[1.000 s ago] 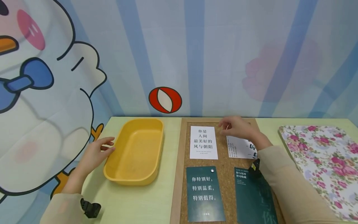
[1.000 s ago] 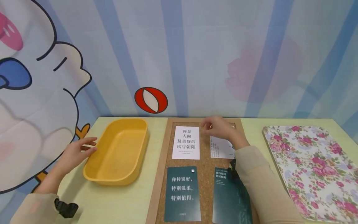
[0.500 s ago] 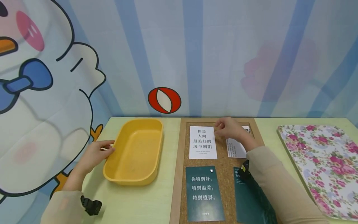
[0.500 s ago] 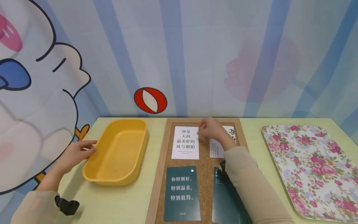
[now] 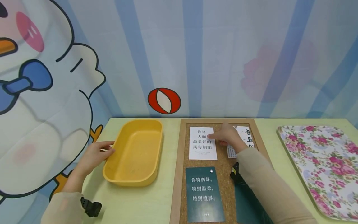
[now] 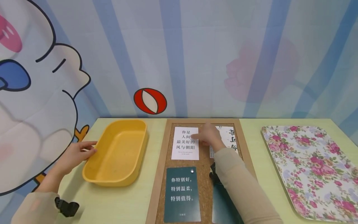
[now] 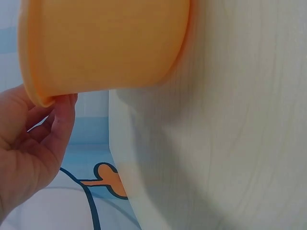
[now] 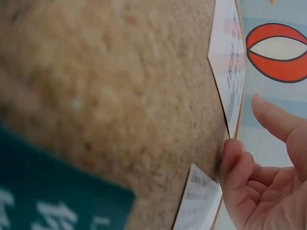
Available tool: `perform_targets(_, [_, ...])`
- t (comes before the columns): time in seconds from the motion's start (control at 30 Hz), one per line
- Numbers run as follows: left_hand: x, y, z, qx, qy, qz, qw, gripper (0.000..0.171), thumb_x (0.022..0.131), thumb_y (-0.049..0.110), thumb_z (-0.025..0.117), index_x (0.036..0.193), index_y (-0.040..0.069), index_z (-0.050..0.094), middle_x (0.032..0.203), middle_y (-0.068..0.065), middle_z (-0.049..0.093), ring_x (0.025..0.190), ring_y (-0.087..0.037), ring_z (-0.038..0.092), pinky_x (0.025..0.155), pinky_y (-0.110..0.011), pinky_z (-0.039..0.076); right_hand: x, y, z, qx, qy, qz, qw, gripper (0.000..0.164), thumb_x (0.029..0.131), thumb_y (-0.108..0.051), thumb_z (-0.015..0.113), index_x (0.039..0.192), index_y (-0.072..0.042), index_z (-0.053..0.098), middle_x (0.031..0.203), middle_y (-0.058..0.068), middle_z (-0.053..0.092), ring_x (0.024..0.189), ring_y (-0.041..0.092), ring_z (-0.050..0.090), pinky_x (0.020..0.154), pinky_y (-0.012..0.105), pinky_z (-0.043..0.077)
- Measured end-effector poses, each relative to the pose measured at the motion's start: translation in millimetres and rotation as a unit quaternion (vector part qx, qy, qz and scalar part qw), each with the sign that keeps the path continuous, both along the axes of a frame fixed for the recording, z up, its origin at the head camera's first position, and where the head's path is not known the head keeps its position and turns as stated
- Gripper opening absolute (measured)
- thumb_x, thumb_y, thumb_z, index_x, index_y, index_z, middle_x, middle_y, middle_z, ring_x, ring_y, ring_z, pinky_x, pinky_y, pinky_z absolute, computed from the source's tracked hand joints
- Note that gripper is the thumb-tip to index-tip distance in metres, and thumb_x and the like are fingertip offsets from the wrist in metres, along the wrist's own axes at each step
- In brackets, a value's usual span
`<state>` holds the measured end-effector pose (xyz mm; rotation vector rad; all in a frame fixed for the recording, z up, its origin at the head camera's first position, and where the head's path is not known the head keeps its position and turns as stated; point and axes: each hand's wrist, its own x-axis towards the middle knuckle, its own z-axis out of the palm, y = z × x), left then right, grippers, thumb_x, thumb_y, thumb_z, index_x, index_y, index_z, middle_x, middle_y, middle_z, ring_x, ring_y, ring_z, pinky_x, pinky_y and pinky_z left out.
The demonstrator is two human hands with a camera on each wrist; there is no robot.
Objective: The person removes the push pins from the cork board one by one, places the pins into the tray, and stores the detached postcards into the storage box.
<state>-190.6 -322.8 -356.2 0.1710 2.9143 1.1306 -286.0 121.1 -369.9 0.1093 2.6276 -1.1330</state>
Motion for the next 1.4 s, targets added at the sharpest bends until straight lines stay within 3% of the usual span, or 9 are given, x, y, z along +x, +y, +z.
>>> perform_targets(0.17, [0.1, 0.0, -0.5, -0.003, 0.006, -0.003, 1.0000, 0.045, 0.092, 0.015, 0.058, 0.128, -0.011, 0.049, 0.100, -0.018, 0.058, 0.077, -0.019, 0.060, 0.062, -0.026, 0.050, -1.0, -5.5, -1.6, 0.039, -0.006, -0.009, 0.999, 0.046, 0.078, -0.030, 0.075, 0.060, -0.013, 0.037, 0.058, 0.002, 0.039, 0.045, 0.013, 0.046, 0.042, 0.023, 0.040])
perform_targets(0.43, [-0.2, -0.6, -1.2, -0.024, 0.017, -0.009, 0.9995, 0.045, 0.092, 0.017, 0.059, 0.128, -0.009, 0.050, 0.099, -0.016, 0.060, 0.077, -0.019, 0.061, 0.060, -0.024, 0.048, -2.1, -8.9, -2.4, 0.007, -0.037, -0.005, 0.999, 0.043, 0.077, -0.028, 0.077, 0.057, -0.012, 0.043, 0.047, 0.003, 0.042, 0.040, 0.011, 0.036, 0.040, 0.024, 0.032])
perform_targets(0.67, [-1.4, 1.3, -0.2, -0.038, 0.019, -0.008, 0.9991, 0.044, 0.093, 0.017, 0.058, 0.128, -0.008, 0.051, 0.103, -0.018, 0.060, 0.083, -0.024, 0.061, 0.064, -0.028, 0.049, -3.8, -15.2, -0.8, 0.045, -0.024, 0.025, 0.998, 0.049, 0.073, -0.028, 0.080, 0.053, -0.012, 0.039, 0.043, 0.000, 0.037, 0.039, 0.011, 0.032, 0.041, 0.025, 0.030])
perform_targets(0.87, [-1.2, 1.2, -0.2, -0.049, 0.015, -0.003, 0.9987, 0.043, 0.092, 0.013, 0.057, 0.128, -0.008, 0.050, 0.104, -0.019, 0.060, 0.088, -0.030, 0.061, 0.067, -0.032, 0.049, 0.5, -23.1, -0.8, 0.078, 0.012, 0.047, 0.996, 0.045, 0.070, -0.027, 0.082, 0.066, -0.009, 0.041, 0.048, 0.000, 0.035, 0.041, 0.012, 0.034, 0.042, 0.025, 0.031])
perform_targets(1.13, [-1.7, -0.7, -0.6, -0.047, 0.011, 0.002, 0.9988, 0.043, 0.092, 0.013, 0.058, 0.129, -0.008, 0.050, 0.103, -0.018, 0.060, 0.086, -0.027, 0.061, 0.064, -0.030, 0.048, 1.9, -29.5, 0.6, 0.113, -0.002, 0.012, 0.994, 0.045, 0.070, -0.032, 0.081, 0.092, -0.002, 0.055, 0.073, 0.008, 0.047, 0.059, 0.019, 0.044, 0.050, 0.028, 0.035])
perform_targets(1.3, [-2.4, 0.6, -0.4, -0.046, 0.012, 0.002, 0.9988, 0.043, 0.092, 0.013, 0.057, 0.128, -0.008, 0.050, 0.103, -0.019, 0.060, 0.086, -0.028, 0.061, 0.064, -0.030, 0.048, 2.2, -27.1, 0.8, 0.123, -0.005, 0.019, 0.992, 0.046, 0.070, -0.034, 0.081, 0.090, -0.004, 0.053, 0.073, 0.007, 0.045, 0.060, 0.019, 0.043, 0.051, 0.030, 0.034])
perform_targets(1.4, [-1.5, 1.0, -0.6, -0.045, 0.014, 0.000, 0.9989, 0.042, 0.092, 0.012, 0.057, 0.128, -0.008, 0.050, 0.103, -0.019, 0.059, 0.086, -0.029, 0.062, 0.065, -0.030, 0.049, 4.5, -26.7, 2.2, 0.130, 0.010, 0.027, 0.991, 0.048, 0.071, -0.034, 0.081, 0.097, -0.003, 0.055, 0.080, 0.009, 0.051, 0.067, 0.022, 0.048, 0.056, 0.033, 0.038])
